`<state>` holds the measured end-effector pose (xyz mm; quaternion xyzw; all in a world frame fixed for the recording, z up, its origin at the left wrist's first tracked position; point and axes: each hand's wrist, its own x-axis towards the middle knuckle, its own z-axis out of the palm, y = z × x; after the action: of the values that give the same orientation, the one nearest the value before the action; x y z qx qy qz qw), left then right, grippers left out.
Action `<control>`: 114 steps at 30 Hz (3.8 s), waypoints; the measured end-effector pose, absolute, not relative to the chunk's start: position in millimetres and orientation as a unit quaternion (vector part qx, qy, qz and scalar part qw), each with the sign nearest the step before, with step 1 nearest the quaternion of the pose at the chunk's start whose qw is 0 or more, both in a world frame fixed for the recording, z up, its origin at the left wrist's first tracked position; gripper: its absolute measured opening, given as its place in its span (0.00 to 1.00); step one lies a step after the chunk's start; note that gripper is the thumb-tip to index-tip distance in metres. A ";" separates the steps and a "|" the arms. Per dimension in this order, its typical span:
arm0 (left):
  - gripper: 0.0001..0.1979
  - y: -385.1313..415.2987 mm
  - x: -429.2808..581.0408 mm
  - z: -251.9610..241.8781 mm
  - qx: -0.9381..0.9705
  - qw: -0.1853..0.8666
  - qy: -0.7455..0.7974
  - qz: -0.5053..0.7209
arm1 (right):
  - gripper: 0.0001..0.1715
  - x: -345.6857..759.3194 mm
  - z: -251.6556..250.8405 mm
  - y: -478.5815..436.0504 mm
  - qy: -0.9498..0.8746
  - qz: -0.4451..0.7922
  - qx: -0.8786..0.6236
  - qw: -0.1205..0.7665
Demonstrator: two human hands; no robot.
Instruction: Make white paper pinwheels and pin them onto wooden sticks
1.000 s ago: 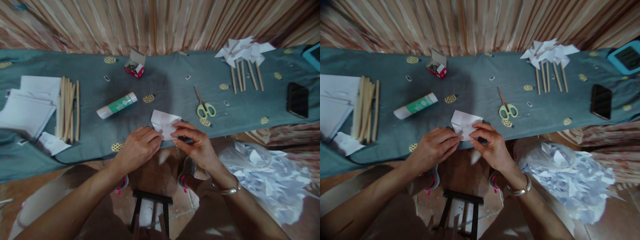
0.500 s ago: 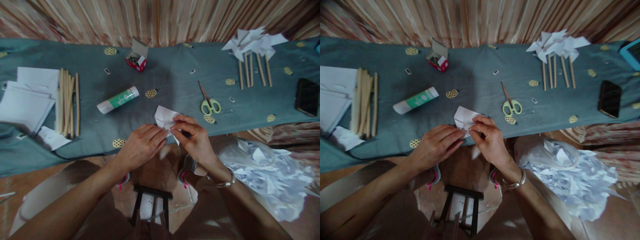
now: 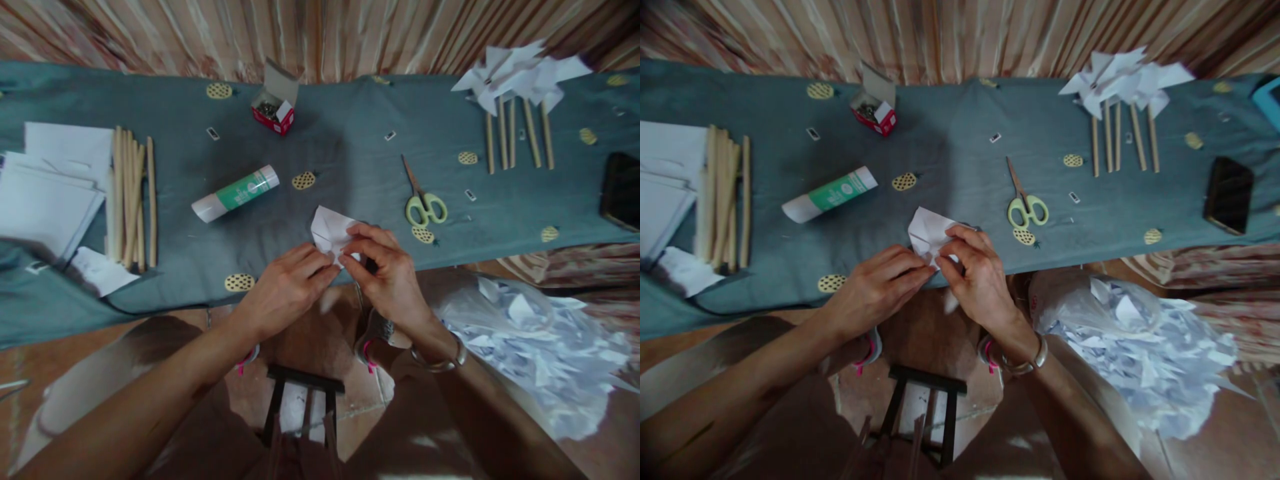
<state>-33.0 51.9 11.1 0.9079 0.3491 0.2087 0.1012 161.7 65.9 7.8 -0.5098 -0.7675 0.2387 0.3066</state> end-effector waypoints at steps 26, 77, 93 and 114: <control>0.07 52.9 -33.0 11.5 0.909 0.100 0.344 0.216 | 0.04 159.8 5.9 64.2 -0.759 0.234 -0.519 0.316; 0.08 66.4 -46.5 16.7 0.884 0.025 0.392 0.252 | 0.19 169.2 11.9 52.6 -0.794 0.164 -0.514 0.279; 0.10 54.6 -42.1 21.2 0.900 0.023 0.384 0.205 | 0.16 172.6 19.5 55.2 -0.773 0.274 -0.493 0.291; 0.08 44.3 -45.2 15.7 0.894 0.060 0.364 0.255 | 0.03 156.7 9.4 63.9 -0.698 0.354 -0.515 0.349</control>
<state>-45.2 44.3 15.7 0.8937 0.3641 0.2552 0.0598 156.7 63.9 9.4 -0.5154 -0.6980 0.3539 0.3492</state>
